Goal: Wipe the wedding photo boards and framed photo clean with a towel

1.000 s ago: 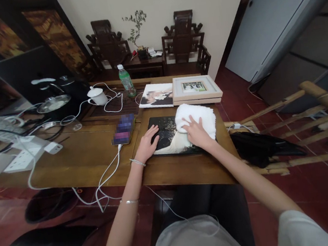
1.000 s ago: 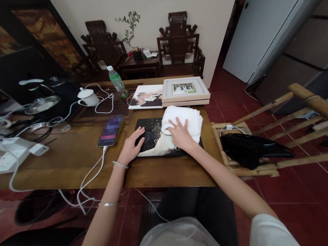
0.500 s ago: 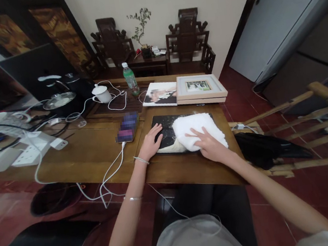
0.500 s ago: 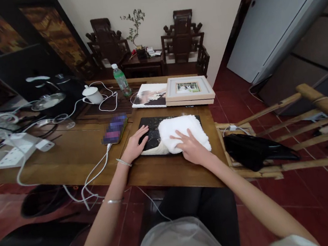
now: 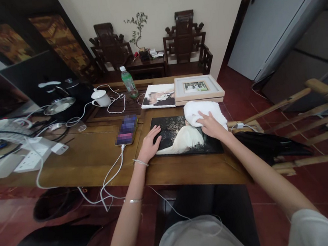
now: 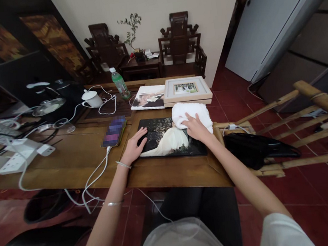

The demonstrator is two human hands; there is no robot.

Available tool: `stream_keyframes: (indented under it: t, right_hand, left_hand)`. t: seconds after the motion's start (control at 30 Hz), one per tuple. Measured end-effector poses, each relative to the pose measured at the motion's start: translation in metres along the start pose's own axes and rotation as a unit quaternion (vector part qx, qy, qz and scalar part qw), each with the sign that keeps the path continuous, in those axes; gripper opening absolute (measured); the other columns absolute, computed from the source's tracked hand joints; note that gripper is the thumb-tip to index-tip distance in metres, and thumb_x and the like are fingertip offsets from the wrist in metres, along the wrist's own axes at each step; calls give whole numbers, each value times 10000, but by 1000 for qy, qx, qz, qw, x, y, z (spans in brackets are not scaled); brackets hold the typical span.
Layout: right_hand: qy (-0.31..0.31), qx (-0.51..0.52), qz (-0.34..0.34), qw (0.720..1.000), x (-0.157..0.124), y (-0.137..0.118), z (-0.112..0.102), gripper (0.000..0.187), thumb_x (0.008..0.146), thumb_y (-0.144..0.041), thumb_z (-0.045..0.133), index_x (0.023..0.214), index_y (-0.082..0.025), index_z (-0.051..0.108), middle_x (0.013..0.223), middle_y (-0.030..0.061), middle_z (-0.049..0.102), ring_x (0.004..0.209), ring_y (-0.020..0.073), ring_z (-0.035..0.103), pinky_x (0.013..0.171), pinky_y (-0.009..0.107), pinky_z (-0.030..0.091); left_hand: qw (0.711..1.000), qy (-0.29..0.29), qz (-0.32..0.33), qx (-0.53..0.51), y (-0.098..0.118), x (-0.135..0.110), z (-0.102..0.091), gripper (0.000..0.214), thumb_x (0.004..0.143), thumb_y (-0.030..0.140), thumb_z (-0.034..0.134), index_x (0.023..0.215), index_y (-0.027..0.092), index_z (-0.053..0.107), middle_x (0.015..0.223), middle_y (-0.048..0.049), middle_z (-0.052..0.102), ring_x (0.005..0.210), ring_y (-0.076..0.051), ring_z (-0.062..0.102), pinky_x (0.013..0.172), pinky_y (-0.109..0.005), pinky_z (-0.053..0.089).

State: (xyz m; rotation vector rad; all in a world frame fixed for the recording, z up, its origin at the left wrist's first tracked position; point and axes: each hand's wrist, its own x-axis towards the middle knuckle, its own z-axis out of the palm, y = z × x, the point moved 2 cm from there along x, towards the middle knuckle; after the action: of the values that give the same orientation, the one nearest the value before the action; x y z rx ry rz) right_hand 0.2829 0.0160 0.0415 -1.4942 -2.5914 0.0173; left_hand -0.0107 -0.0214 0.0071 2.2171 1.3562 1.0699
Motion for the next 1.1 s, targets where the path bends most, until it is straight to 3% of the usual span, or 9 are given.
stream_keyframes:
  t: [0.13,0.33,0.47,0.6,0.77,0.93,1.0,1.1]
  right_hand:
    - [10,13,-27,1000,-28,-19,-1,541,699,41,370,1151,-116,622,1462,158,428,1410,338,257,1079,674,204]
    - [23,49,-89,995,-92,-60,-4,443,664,57,379,911,-156,679,1455,117,445,1417,351,223,1072,719,185]
    - [0,67,-118,991,-108,-69,-8,436,631,56,387,864,-169,678,1469,101,425,1418,358,207,1056,734,199]
    - [-12,76,-104,992,-90,-56,-12,479,641,56,368,930,-167,678,1452,99,451,1413,326,246,1079,691,213]
    - [-8,54,-42,998,-40,-18,-9,526,674,28,372,1078,-148,657,1428,144,474,1395,308,305,1086,650,227]
    - [-5,30,6,1000,3,22,-11,515,703,7,368,1127,-93,643,1240,179,633,1306,310,451,1042,530,346]
    - [1,30,10,999,9,29,-12,500,714,4,363,1117,-75,648,1195,185,657,1275,314,487,1026,504,373]
    - [6,23,10,1000,2,26,-9,513,710,16,362,1138,-56,635,1304,218,576,1337,333,404,1048,565,330]
  left_hand:
    - [1000,1,2,-2,0,0,1,368,941,343,446,1217,152,599,1340,-128,574,1339,-243,439,1122,-470,358]
    - [1000,3,7,-6,-1,0,2,373,944,342,443,1219,143,596,1345,-132,569,1348,-240,426,1129,-463,348]
    - [1000,5,10,-3,-1,0,1,368,948,341,436,1225,156,593,1348,-121,569,1349,-238,424,1127,-471,349]
    - [1000,3,8,-1,-1,0,1,370,945,344,441,1222,153,596,1342,-125,573,1341,-243,435,1124,-469,355]
    - [1000,3,5,-4,-2,0,1,356,939,345,451,1217,177,599,1343,-109,575,1339,-243,438,1122,-481,356]
    - [1000,3,1,-3,-3,0,1,360,935,334,459,1213,156,602,1346,-124,570,1337,-241,441,1126,-467,351]
    - [1000,3,0,-3,-3,0,1,360,936,330,455,1214,154,601,1347,-127,568,1337,-240,441,1126,-470,350]
    - [1000,3,0,-4,-2,0,1,354,935,329,453,1214,168,601,1346,-118,571,1337,-239,442,1124,-480,353]
